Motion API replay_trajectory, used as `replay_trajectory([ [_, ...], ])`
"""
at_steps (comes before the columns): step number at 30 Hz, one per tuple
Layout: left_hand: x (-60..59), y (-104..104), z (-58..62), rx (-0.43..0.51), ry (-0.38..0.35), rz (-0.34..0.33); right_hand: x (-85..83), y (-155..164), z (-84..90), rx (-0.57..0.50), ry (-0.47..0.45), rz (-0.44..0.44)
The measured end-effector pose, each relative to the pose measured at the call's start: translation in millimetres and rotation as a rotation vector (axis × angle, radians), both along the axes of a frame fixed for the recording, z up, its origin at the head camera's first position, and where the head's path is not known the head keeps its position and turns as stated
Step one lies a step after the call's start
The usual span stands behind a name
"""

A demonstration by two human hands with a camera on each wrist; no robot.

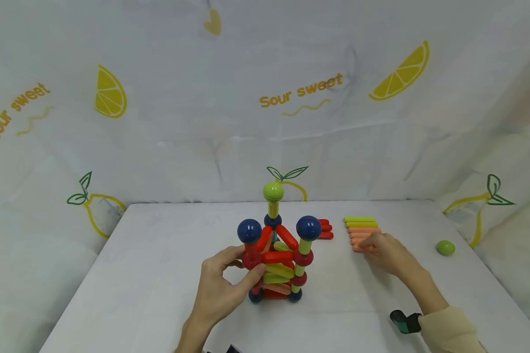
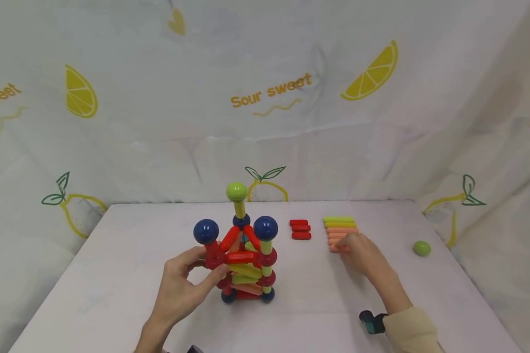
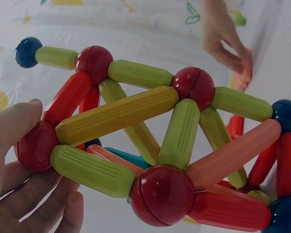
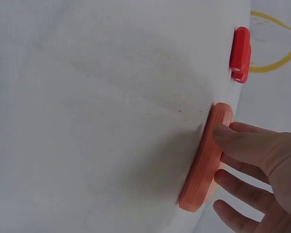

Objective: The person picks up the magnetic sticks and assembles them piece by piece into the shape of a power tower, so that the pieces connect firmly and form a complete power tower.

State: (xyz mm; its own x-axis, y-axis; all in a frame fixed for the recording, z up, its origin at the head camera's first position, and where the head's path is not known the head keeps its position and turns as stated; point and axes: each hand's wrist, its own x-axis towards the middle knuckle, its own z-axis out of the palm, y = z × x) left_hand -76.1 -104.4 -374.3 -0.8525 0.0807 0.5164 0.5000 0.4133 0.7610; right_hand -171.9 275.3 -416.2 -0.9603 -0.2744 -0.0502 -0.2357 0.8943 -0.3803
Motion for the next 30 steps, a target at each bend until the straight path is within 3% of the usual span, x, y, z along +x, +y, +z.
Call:
replay_trajectory([
  [8, -0.5, 0.8, 0.9, -0.005, 0.003, -0.01, 4.1, 5.8, -12.6, -0.052, -0.004, 0.023],
  [13, 0.4, 1.5, 1.6, -0.009, 0.003, 0.0, 11.4, 3.1, 5.4, -0.121, 0.067, 0.016],
  [17, 0.9, 1.5, 1.7, -0.005, -0.003, 0.008, 16.4, -8.3, 40.1, -0.196, 0.162, -0.001],
  [23, 1.2, 1.2, 0.9, -0.008, 0.008, 0.004, 27.5, -43.5, 107.1, -0.409, 0.5, 0.099],
  [25, 1.1, 1.2, 1.0, -0.007, 0.007, 0.004, 32.8, -59.5, 129.5, -0.514, 0.582, 0.158],
  [30, 0.8, 1.4, 1.4, -0.005, 0.0, 0.002, 51.1, -103.1, 178.4, -0.857, 0.636, 0.329],
])
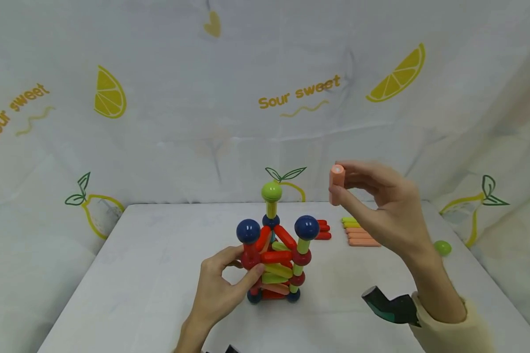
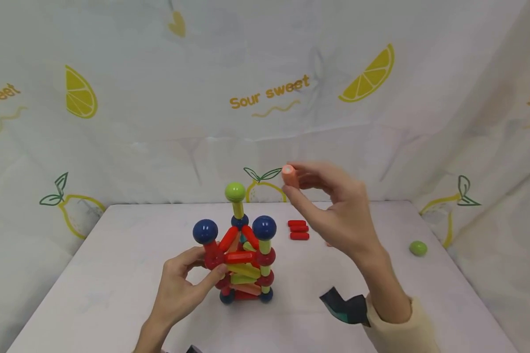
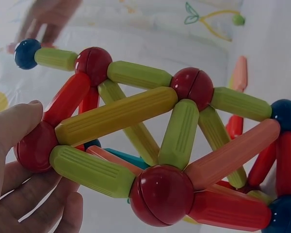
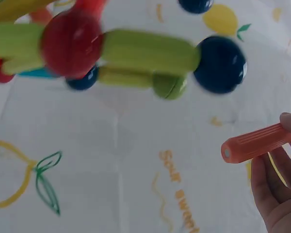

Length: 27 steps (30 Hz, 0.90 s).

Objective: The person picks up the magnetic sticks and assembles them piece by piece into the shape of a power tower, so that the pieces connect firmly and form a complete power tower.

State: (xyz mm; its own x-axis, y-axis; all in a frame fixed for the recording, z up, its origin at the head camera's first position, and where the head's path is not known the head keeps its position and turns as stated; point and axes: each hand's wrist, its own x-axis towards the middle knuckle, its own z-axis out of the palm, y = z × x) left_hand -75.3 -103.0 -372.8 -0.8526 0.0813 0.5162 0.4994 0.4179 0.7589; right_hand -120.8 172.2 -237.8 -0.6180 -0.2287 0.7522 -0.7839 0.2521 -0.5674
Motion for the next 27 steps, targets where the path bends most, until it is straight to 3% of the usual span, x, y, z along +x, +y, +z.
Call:
replay_trajectory([
  [3, 0.2, -0.6, 0.3, 0.001, -0.01, -0.001, 7.7, -24.0, 16.3, -0.148, 0.058, 0.186],
  [6, 0.4, -1.6, 0.6, -0.001, -0.018, -0.001, 11.0, -42.9, 22.0, -0.154, 0.065, 0.32],
  [16, -1.1, -3.2, 0.3, 0.006, 0.019, -0.033, 7.8, -61.6, -3.6, 0.234, -0.088, 0.229],
  [27, -1.6, -3.3, -0.6, -0.001, 0.029, -0.033, 1.3, -58.1, -20.1, 0.396, -0.223, 0.244],
])
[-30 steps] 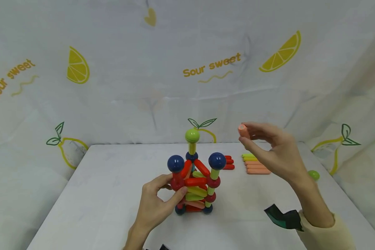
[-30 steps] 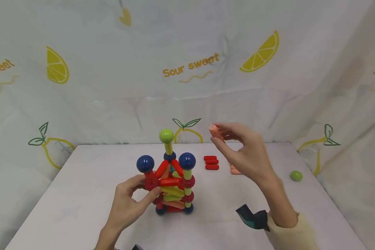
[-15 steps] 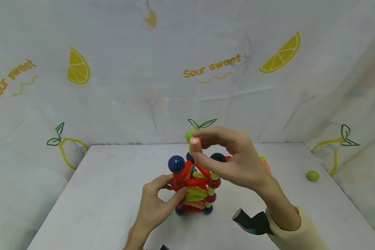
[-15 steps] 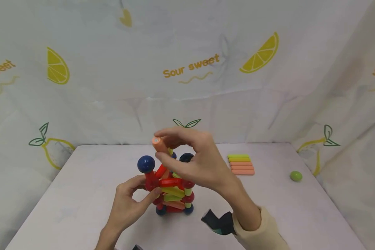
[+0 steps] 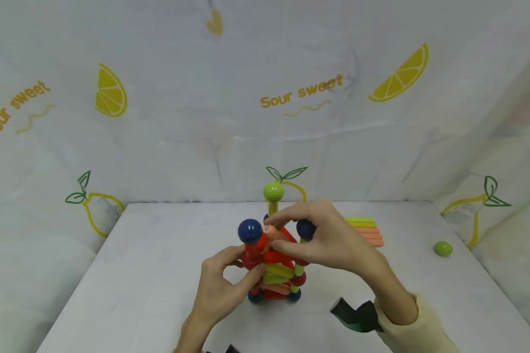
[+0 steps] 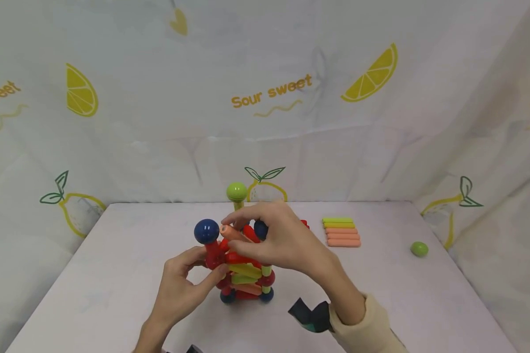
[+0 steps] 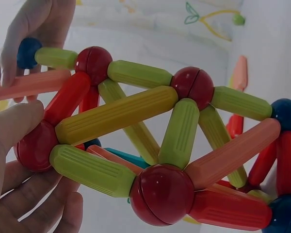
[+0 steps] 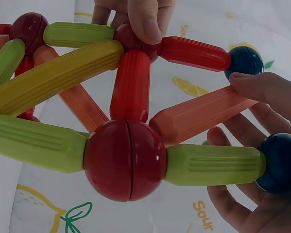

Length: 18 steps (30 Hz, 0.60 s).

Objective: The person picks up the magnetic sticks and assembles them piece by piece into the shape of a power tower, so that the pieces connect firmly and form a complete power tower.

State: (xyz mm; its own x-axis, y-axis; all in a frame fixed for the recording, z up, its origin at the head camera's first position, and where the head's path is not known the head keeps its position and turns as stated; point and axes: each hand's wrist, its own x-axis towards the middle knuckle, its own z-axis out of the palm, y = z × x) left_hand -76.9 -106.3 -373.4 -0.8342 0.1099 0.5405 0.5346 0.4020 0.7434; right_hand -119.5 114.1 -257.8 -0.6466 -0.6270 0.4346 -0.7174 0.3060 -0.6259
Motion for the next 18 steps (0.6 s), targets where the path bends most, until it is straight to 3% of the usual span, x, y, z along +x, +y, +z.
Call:
replay_trajectory([
  [18, 0.1, 0.6, -1.5, 0.001, 0.016, 0.004, 1.8, -0.5, 4.8, 0.104, 0.003, -0.028],
])
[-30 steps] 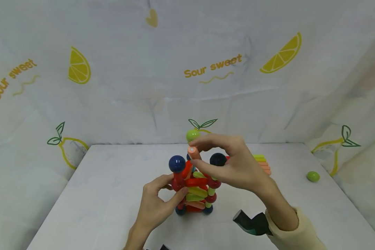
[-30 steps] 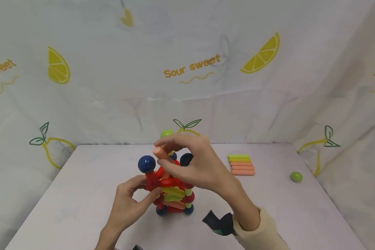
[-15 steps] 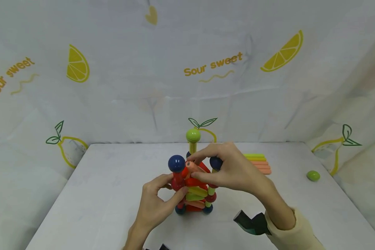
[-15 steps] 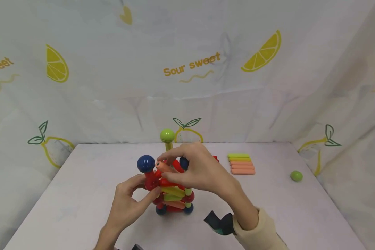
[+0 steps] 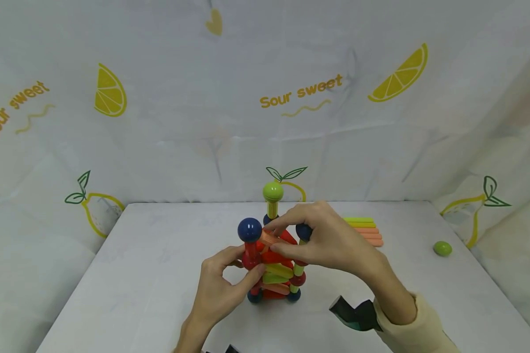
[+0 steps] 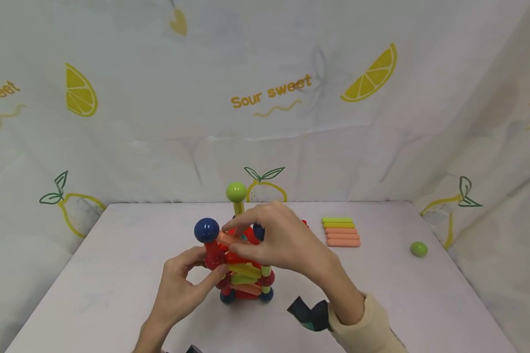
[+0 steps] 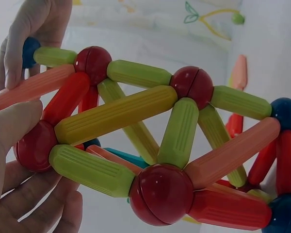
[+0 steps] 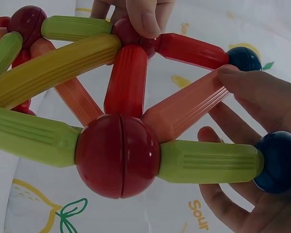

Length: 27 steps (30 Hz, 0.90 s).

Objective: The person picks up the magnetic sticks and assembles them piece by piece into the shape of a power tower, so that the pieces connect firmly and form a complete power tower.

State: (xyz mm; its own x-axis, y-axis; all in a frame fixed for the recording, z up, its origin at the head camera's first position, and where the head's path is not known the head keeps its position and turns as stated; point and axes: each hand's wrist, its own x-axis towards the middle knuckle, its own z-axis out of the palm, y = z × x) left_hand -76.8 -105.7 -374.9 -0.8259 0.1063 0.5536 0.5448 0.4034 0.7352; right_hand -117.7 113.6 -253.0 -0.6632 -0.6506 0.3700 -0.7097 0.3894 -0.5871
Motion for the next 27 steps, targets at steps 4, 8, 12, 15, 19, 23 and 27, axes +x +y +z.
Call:
replay_trajectory([
  [4, -0.7, 2.0, -1.5, 0.019, 0.006, -0.019, 0.8, 3.8, -2.3, -0.054, 0.038, -0.013],
  [8, -1.2, 3.7, -2.0, 0.041, -0.032, -0.05, 1.3, 13.5, -4.6, -0.148, 0.097, -0.05],
  [12, -2.3, 1.3, -2.4, 0.049, -0.078, -0.077, 2.4, 26.5, -7.7, -0.197, 0.142, -0.106],
  [15, -3.6, -3.5, -4.4, 0.073, -0.115, -0.126, 3.1, 36.1, -11.3, -0.208, 0.138, -0.159],
  [19, -6.9, -8.3, -7.6, 0.143, -0.156, -0.144, 0.4, 48.8, -20.1, -0.195, 0.109, -0.288],
  [23, -10.6, -6.8, -9.0, 0.237, -0.106, 0.063, -6.3, 60.2, -34.1, -0.171, 0.07, -0.413],
  [27, -9.4, -4.0, -6.7, 0.258, -0.055, 0.229, -17.5, 71.4, -53.5, -0.151, 0.058, -0.482],
])
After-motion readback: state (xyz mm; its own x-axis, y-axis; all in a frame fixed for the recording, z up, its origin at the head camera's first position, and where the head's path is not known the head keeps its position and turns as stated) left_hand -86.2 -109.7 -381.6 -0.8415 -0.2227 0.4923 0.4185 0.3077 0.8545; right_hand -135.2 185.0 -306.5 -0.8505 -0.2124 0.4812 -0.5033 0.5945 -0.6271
